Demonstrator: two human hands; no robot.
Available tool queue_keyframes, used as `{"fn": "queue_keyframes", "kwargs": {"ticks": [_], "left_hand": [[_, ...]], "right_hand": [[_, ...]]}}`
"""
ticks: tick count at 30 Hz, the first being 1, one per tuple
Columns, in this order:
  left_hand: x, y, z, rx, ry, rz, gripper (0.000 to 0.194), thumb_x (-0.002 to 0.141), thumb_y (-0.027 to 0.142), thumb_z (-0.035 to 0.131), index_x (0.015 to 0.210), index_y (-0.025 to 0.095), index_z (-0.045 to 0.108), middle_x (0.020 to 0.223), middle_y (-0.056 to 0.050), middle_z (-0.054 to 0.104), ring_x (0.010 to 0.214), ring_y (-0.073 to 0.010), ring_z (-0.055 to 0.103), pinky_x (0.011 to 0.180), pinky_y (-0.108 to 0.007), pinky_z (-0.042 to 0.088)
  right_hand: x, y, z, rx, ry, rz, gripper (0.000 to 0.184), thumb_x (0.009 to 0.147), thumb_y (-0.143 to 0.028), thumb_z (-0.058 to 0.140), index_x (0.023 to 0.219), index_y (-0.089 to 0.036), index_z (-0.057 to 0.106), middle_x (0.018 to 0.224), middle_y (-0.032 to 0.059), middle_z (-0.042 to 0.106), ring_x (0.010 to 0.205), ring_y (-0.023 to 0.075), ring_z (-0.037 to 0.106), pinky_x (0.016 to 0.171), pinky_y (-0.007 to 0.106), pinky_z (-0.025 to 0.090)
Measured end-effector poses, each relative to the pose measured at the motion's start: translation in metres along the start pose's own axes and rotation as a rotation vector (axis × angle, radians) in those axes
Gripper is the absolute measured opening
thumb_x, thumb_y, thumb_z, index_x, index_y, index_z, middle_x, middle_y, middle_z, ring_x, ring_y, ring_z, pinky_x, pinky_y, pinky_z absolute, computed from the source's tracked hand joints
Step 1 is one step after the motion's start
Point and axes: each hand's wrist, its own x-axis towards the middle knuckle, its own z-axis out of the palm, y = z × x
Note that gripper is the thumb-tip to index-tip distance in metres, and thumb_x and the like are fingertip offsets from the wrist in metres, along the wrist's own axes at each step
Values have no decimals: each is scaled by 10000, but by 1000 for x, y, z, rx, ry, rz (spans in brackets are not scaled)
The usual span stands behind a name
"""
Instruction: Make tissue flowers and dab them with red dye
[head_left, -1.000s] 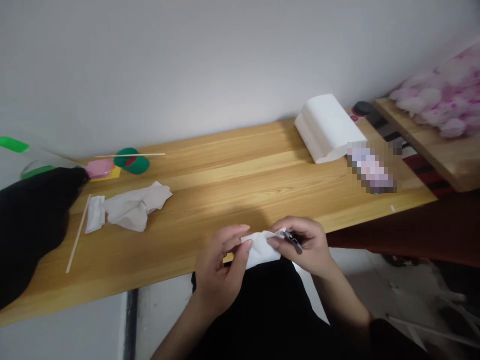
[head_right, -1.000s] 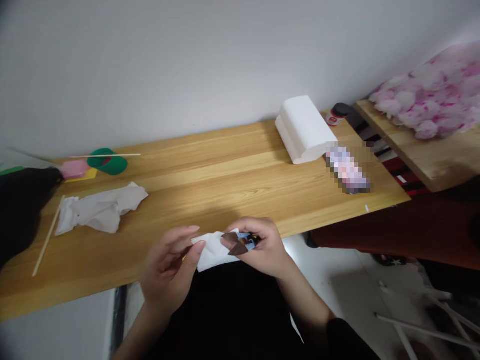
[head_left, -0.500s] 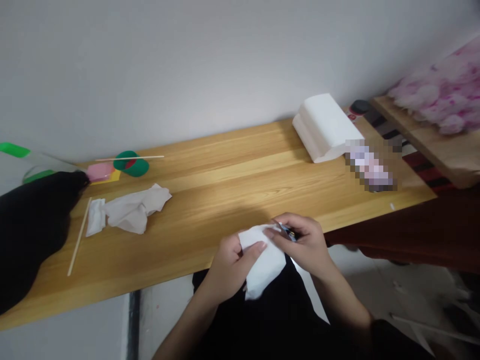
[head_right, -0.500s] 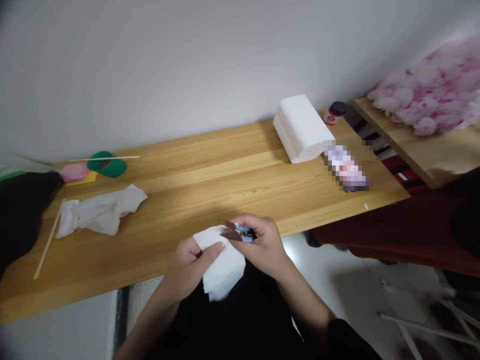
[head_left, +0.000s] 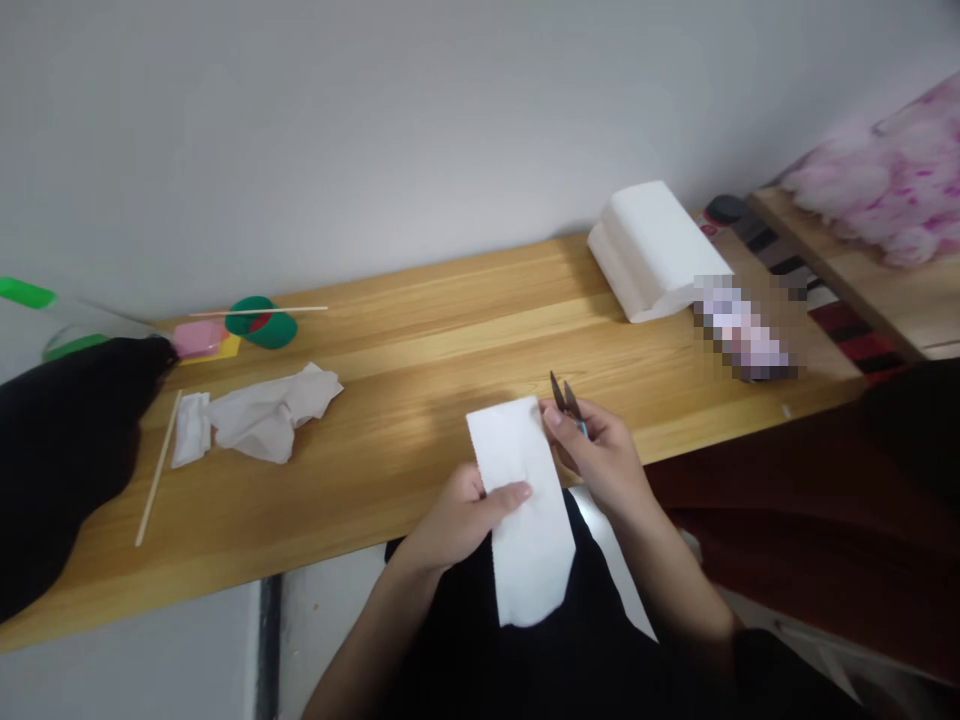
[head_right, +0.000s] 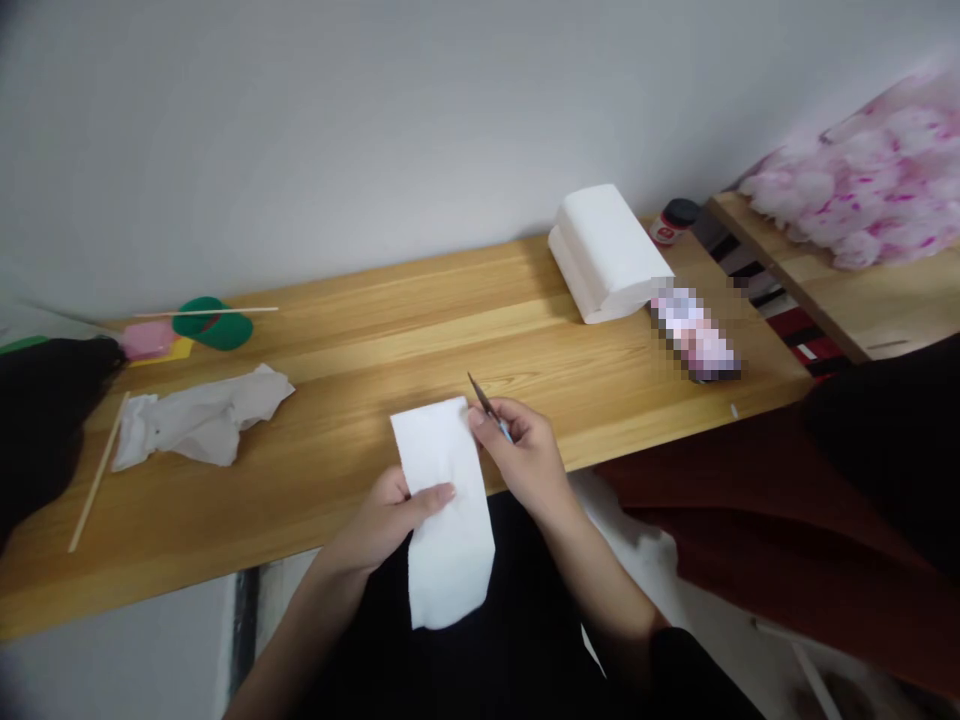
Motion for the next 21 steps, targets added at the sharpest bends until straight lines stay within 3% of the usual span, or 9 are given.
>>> {"fn": "queue_keyframes", "kwargs": {"ticks": [4, 6, 10, 15, 18, 21], "left_hand": [[7, -1, -6, -123, 113, 60, 320, 704, 363, 731, 899, 114, 683, 810, -87, 712, 680, -156, 641, 646, -275, 499], [10, -2, -9, -143, 142, 64, 335, 692, 365, 741, 896, 107, 681, 798, -89, 714, 658, -151, 641, 625, -268, 501], [11, -3, -15, -120, 169, 86, 334, 683, 379, 745, 876, 114, 686, 846, -98, 727, 655, -146, 648, 595, -254, 503], [11, -3, -20, -85, 181, 146, 317, 683, 384, 743, 850, 119, 693, 870, -105, 733, 719, -172, 669, 645, -288, 529], [11, -3, -22, -163, 206, 120, 347, 665, 387, 758, 852, 106, 679, 797, -89, 725, 683, -169, 666, 616, -270, 525], [12, 0, -23, -345, 345, 116, 361, 636, 393, 777, 836, 122, 648, 706, -41, 693, 611, -146, 647, 567, -243, 517]], "right_hand": [[-1, -1, -1, 43, -191, 209, 434, 769, -557, 587, 588, -162, 569, 407, -62, 419, 334, 31, 248, 337, 202, 155], [-3, -3, 0, 33, -241, 241, 403, 725, -507, 663, 554, -166, 533, 415, -72, 406, 360, 34, 307, 353, 192, 212], [-5, -4, 1, 5, -263, 247, 262, 641, -385, 763, 737, -167, 652, 641, -14, 618, 545, 85, 536, 480, 210, 417], [-2, -1, 0, -24, -246, 191, 187, 673, -337, 739, 685, -168, 659, 574, -16, 607, 537, 100, 557, 491, 225, 426], [-1, 0, 1, -12, -231, 175, 272, 738, -387, 688, 608, -156, 628, 554, -7, 594, 470, 67, 485, 438, 204, 356], [-4, -1, 3, 71, -250, 193, 356, 811, -493, 583, 734, -152, 652, 526, -12, 578, 373, 37, 324, 369, 204, 211]]}}
